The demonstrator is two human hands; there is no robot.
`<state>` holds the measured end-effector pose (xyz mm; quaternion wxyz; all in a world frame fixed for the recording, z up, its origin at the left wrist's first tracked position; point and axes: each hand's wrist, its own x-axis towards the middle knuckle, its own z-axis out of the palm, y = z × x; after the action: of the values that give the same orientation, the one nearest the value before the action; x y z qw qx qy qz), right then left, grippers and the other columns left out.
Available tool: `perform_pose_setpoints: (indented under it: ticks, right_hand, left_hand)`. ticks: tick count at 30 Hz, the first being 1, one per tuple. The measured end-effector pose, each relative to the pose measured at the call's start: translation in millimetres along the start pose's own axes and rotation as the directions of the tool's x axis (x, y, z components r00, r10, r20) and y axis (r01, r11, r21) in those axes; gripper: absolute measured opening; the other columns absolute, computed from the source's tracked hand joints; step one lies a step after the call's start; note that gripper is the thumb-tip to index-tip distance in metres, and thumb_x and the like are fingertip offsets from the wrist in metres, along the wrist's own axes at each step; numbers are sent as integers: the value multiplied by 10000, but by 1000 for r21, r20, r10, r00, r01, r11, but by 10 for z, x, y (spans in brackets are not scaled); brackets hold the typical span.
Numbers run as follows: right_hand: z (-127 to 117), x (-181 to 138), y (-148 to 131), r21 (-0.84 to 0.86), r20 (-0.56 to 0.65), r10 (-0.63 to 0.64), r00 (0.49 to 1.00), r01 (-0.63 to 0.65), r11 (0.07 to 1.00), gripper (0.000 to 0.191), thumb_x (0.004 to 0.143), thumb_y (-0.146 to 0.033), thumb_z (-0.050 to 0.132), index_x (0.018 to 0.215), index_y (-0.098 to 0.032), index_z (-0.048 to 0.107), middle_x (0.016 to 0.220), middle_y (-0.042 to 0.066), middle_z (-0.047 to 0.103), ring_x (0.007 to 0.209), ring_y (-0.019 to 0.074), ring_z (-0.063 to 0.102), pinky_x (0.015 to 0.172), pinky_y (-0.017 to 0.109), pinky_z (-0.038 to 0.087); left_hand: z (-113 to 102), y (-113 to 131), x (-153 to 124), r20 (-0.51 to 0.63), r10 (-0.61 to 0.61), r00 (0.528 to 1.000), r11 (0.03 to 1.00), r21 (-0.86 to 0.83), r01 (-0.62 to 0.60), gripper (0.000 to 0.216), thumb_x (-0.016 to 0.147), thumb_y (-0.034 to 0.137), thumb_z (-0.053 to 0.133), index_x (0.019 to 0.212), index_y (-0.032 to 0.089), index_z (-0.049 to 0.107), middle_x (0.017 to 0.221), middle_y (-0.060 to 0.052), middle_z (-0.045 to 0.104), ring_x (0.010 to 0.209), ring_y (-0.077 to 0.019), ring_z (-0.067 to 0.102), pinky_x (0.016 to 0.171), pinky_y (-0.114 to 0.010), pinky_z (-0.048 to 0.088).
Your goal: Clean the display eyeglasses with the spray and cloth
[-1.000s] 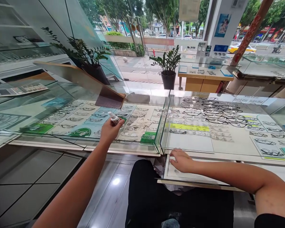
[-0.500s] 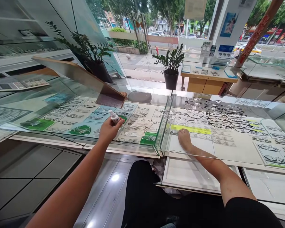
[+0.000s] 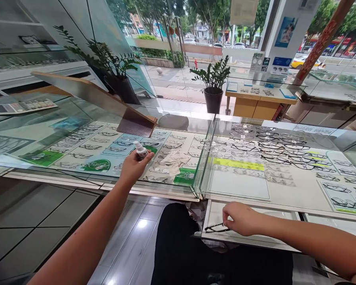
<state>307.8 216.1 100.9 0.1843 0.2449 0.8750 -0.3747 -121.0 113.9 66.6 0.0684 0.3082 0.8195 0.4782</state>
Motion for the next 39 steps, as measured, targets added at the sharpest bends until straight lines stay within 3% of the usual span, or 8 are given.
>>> perform_pose_setpoints:
  ticks: [3, 6, 10, 14, 19, 27, 33, 39]
  right_hand:
    - [-414, -213, -285, -12, -52, -79, 995, 79, 997, 81, 923, -207, 625, 907, -238, 698, 1013, 76, 766, 939, 253, 696, 815, 368, 512]
    - [-1017, -35, -453, -149, -321, -195, 927, 154, 977, 101, 970, -247, 591, 930, -233, 682, 1023, 77, 744, 972, 256, 665, 856, 391, 499]
    - [-1775, 787, -445, -403, -539, -326, 777, 103, 910, 149, 964, -235, 614, 862, -197, 716, 1018, 93, 712, 1045, 286, 612, 967, 446, 453]
    - [-2089, 1647, -353, -452, -588, -226, 776, -84, 888, 156, 941, -177, 629, 887, -167, 775, 1160, 139, 699, 1126, 311, 543, 998, 462, 431]
    - [-2023, 2083, -275, -436, -605, -138, 785, -181, 882, 180, 915, -125, 616, 868, -157, 786, 1161, 167, 706, 1160, 334, 537, 1052, 498, 418]
    - [-1992, 2077, -230, -414, -642, -108, 759, -225, 882, 113, 910, -169, 636, 870, -166, 742, 1164, 175, 723, 1150, 354, 575, 1027, 504, 434]
    - [-1613, 1373, -619, -334, -642, -262, 721, 45, 942, 80, 912, -170, 556, 913, -191, 633, 888, 65, 714, 769, 198, 587, 675, 305, 382]
    - [-767, 449, -835, -316, -267, -428, 863, 341, 886, 156, 837, -140, 567, 729, -239, 512, 687, -8, 616, 636, 159, 503, 626, 276, 308]
  left_hand:
    - [7, 0, 8, 6, -12, 1000, 1000, 15, 12, 550, 710, 687, 680, 977, 208, 715, 915, -61, 717, 853, -249, 621, 770, -358, 438]
    - [25, 0, 23, 10, 9, 1000, 1000, 1, -9, 530, 712, 675, 691, 959, 207, 713, 929, -67, 720, 866, -252, 626, 788, -364, 448]
    - [51, -3, 50, 25, 27, 999, 999, -46, -26, 523, 707, 657, 713, 959, 198, 717, 969, -84, 761, 933, -270, 664, 863, -381, 485]
    - [63, -7, 70, 32, 38, 999, 998, -57, -36, 523, 711, 651, 708, 969, 196, 721, 1006, -93, 782, 966, -271, 679, 896, -382, 495]
    - [77, -19, 70, 18, 43, 999, 999, -32, -43, 533, 716, 676, 683, 951, 198, 715, 964, -87, 751, 923, -267, 658, 853, -379, 486]
    - [89, -12, 64, 20, 47, 999, 998, -45, -46, 510, 728, 663, 697, 939, 200, 715, 917, -70, 735, 904, -264, 658, 842, -376, 482]
    - [78, 10, 53, 23, 32, 999, 999, -21, -32, 521, 737, 683, 694, 940, 204, 717, 919, -73, 730, 897, -270, 657, 794, -364, 481]
    - [68, -24, 75, 21, 41, 999, 999, -27, -40, 550, 719, 705, 696, 946, 204, 712, 930, -76, 736, 910, -274, 659, 813, -372, 487]
